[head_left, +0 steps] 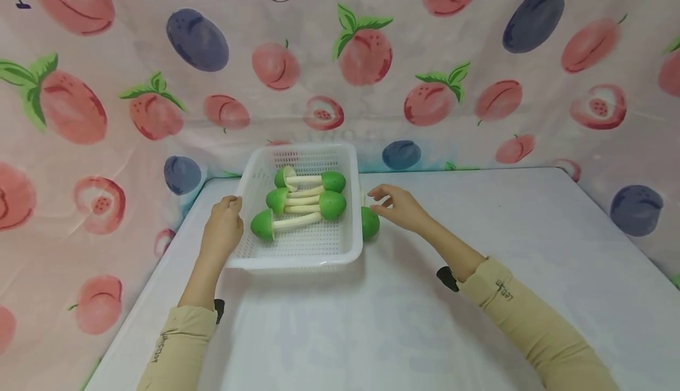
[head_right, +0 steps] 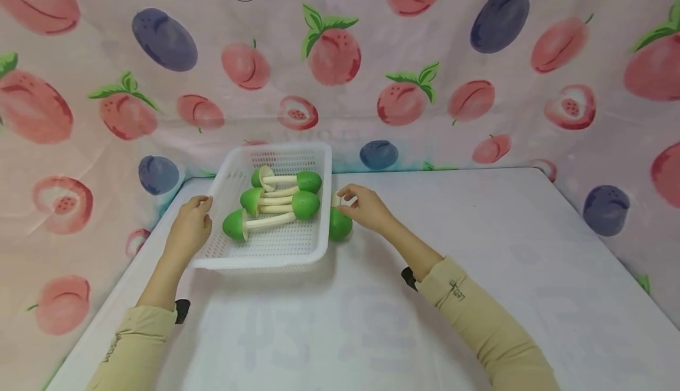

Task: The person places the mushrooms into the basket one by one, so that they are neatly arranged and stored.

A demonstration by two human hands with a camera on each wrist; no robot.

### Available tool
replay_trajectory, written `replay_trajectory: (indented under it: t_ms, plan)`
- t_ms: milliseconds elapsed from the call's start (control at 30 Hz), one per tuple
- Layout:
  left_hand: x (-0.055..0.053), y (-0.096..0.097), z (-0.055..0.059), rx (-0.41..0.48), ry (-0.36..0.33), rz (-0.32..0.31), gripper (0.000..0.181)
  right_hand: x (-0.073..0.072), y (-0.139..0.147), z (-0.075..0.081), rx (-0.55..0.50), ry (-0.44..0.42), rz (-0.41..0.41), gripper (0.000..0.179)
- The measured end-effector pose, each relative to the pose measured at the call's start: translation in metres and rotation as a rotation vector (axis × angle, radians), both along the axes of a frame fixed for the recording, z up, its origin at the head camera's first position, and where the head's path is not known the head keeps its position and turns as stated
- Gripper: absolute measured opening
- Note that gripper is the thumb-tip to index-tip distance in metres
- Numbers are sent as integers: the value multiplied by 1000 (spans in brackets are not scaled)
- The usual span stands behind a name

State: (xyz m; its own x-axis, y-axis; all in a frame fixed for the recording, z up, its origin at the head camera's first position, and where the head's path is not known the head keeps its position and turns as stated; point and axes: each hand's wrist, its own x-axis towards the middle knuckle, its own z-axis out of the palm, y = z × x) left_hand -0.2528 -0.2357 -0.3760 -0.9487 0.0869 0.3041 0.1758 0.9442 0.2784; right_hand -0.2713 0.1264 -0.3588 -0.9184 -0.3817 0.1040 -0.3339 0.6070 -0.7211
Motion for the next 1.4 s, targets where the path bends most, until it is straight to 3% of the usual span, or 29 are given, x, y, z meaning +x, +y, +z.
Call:
replay_trajectory:
  t_ms: [333, 600, 867, 1400]
  plan:
    - [-1, 1, 0, -7, 5, 9, 42, -7, -8, -26, 97, -94, 34, 46]
    - [3, -3, -3, -6, 8, 21, 42, -14, -24, -41, 212, -73, 6, 68]
    - [-3, 0, -4, 8, 4, 13, 43, -21, -35, -48, 329, -46, -52, 67]
    - [-1, -1, -4, -7, 20, 3, 41, -16, -28, -51, 234, -56, -86, 64]
